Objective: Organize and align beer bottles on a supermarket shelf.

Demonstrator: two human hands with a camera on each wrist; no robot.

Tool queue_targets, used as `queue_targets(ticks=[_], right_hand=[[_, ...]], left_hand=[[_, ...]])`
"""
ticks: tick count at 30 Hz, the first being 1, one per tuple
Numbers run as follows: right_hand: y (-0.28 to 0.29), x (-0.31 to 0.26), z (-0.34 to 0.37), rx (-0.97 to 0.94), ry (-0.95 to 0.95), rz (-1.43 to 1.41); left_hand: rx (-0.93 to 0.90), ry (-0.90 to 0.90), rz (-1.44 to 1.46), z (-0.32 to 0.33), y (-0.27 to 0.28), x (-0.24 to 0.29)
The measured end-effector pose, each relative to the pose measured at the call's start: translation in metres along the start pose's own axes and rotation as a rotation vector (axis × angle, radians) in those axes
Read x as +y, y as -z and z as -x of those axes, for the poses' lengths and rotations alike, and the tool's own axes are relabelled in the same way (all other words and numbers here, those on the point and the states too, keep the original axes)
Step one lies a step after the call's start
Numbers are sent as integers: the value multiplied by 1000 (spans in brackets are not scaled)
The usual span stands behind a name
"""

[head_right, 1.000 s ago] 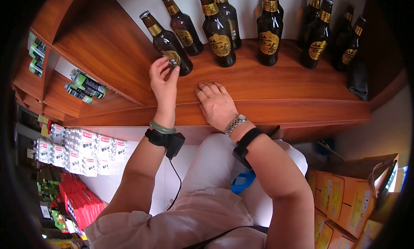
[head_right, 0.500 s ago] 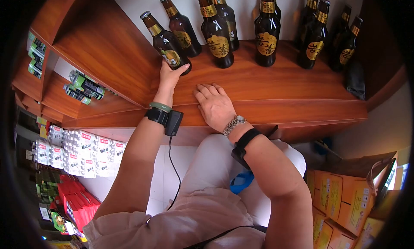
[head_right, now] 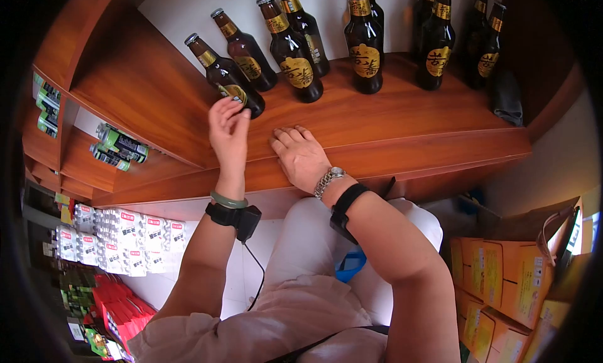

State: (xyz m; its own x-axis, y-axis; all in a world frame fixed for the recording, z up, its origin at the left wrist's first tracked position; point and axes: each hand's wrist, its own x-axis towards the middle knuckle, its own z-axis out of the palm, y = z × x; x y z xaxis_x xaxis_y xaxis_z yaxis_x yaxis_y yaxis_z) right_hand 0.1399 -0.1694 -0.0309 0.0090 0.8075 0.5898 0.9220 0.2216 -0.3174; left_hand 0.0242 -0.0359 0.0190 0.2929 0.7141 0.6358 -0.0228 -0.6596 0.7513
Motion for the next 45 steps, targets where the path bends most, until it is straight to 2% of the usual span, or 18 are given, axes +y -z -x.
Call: queue_targets(ticks=[3,8,9,11,12,16,20,23,27,28,31,34,37,42,45], right_hand=[[3,3,-2,-28,-17,-40],[26,9,-8,-93,-166,-186],[31,12,-9,-78,-188,-174],[38,16,-9,-47,-234,-149],[40,18,-9,35,-224,-85],[42,36,-11,169,-388,-28],[49,49,-14,247,-633,-99],[47,59,-22,448,-603,-171],[40,79,-53,528,-637,-82],[43,86,-65,490,-652,-116],[53,97,-108,367,-888,-162],[46,105,-137,406,-903,-110],[41,123,-158,278,-937,-149],[42,131,-154,211,-925,-115],[47,118,-135,273,-871,-71]], left_hand=[[-171,3,54,-8,-25,8],[-200,80,113,-51,-88,-18],[-233,82,222,-57,-99,-16],[-319,201,102,-61,-110,-14],[-290,213,35,-61,-117,-16],[-210,203,42,-57,-121,-22],[-182,165,-112,-42,-101,-16],[-210,150,-58,-38,-87,-16],[-221,134,-136,-38,-82,-9],[-220,141,-152,-38,-81,-6],[-226,165,-186,-37,-81,0],[-225,184,-224,-38,-80,1],[-218,200,-263,-37,-81,4],[-218,205,-237,-37,-81,4],[-217,203,-238,-37,-81,4]])
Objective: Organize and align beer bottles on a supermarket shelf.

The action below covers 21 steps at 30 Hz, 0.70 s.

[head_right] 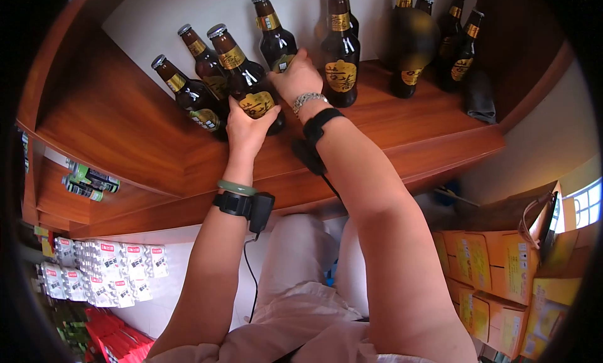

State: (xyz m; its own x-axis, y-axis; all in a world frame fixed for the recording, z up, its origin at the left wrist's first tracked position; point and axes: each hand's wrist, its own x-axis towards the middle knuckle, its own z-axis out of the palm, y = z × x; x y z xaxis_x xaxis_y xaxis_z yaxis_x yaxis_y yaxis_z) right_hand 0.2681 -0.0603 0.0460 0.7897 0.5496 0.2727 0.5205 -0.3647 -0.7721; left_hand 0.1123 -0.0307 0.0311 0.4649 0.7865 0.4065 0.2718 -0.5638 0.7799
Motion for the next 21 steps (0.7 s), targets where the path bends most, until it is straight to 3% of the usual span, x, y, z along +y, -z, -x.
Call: queue_targets(ticks=[15,21], right_hand=[[91,11,103,-103,23,23],[135,54,112,-17,64,18]], left_hand=[[-72,-29,93,-5,1,-16],[-81,-79,130,-12,-4,-21]])
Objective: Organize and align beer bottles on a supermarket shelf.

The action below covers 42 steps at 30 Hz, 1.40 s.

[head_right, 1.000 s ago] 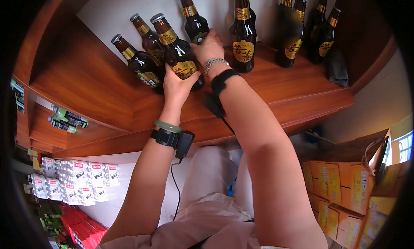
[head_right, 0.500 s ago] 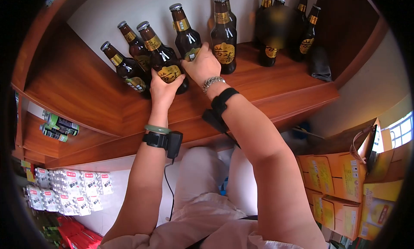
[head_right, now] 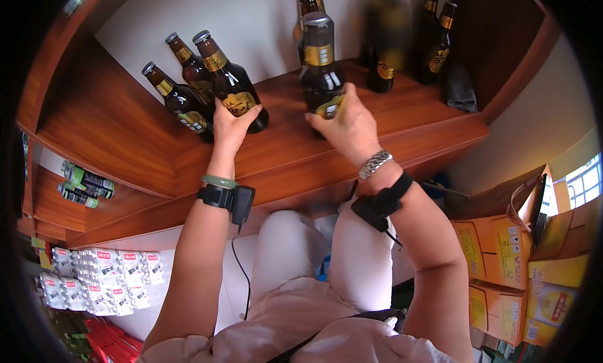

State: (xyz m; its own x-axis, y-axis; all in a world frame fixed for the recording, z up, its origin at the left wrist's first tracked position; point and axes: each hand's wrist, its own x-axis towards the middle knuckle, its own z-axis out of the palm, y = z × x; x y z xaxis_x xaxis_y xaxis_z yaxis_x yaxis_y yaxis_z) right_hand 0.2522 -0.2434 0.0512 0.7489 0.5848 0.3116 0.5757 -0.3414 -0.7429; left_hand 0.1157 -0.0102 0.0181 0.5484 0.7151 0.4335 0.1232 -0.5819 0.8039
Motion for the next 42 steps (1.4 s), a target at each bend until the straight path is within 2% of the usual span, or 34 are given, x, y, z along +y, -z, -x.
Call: queue_targets(ticks=[4,7,11,14,17,19,20,23,26,29,30,33,36,42], right_hand=[[20,41,-25,80,-23,15],[29,56,-42,102,-40,29],[31,57,-44,118,-80,41],[14,70,-21,417,125,175],[18,48,14,458,165,116],[22,30,17,326,285,-40],[24,15,17,236,370,-26],[2,6,0,39,237,-53],[-30,19,-29,124,189,127],[-50,26,-58,-1,-52,-6],[-57,25,-64,49,-92,28],[-64,26,-78,33,-174,94],[-72,19,-84,33,-88,93],[-104,-20,-90,-77,-31,85]], left_hand=[[27,10,-23,-10,-10,-2],[72,17,-60,-10,-14,5],[39,39,-20,-12,-13,-2],[55,25,-42,-11,-13,0],[54,30,-65,-9,-12,7],[58,42,-81,-6,-9,9],[60,40,-81,-6,-11,11],[46,64,-83,-7,-10,10],[61,52,-100,-2,-7,10],[55,48,-103,5,-1,9],[50,49,-102,7,2,9],[20,8,-41,12,8,9],[24,17,-19,18,11,11],[28,42,22,22,11,14]])
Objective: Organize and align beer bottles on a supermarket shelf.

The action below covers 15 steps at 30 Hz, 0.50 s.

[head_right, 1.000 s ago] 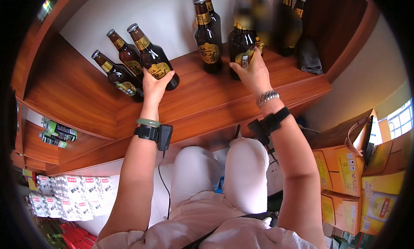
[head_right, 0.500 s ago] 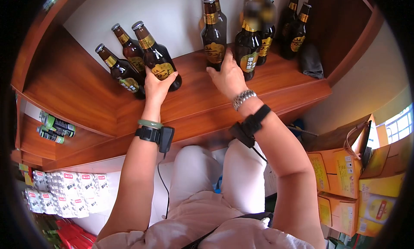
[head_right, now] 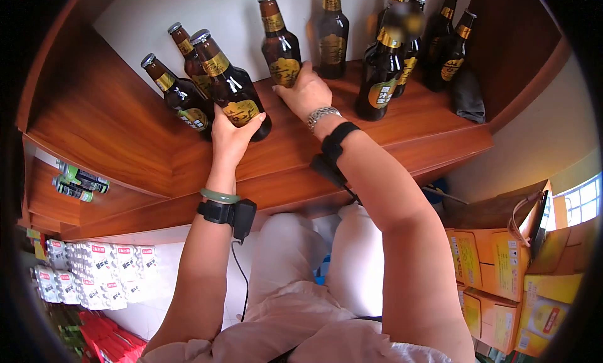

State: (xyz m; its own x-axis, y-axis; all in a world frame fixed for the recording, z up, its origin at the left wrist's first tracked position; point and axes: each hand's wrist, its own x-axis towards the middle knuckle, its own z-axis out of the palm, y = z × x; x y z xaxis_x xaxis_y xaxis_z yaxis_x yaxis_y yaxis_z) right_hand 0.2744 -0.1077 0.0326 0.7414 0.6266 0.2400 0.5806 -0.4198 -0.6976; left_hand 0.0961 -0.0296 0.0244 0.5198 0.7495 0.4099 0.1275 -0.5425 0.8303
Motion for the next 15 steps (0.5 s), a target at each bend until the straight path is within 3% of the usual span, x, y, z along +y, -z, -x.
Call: queue_targets(ticks=[15], right_hand=[[-40,-18,-47,-112,48,-4]], left_hand=[[32,32,-101,-14,-10,0]])
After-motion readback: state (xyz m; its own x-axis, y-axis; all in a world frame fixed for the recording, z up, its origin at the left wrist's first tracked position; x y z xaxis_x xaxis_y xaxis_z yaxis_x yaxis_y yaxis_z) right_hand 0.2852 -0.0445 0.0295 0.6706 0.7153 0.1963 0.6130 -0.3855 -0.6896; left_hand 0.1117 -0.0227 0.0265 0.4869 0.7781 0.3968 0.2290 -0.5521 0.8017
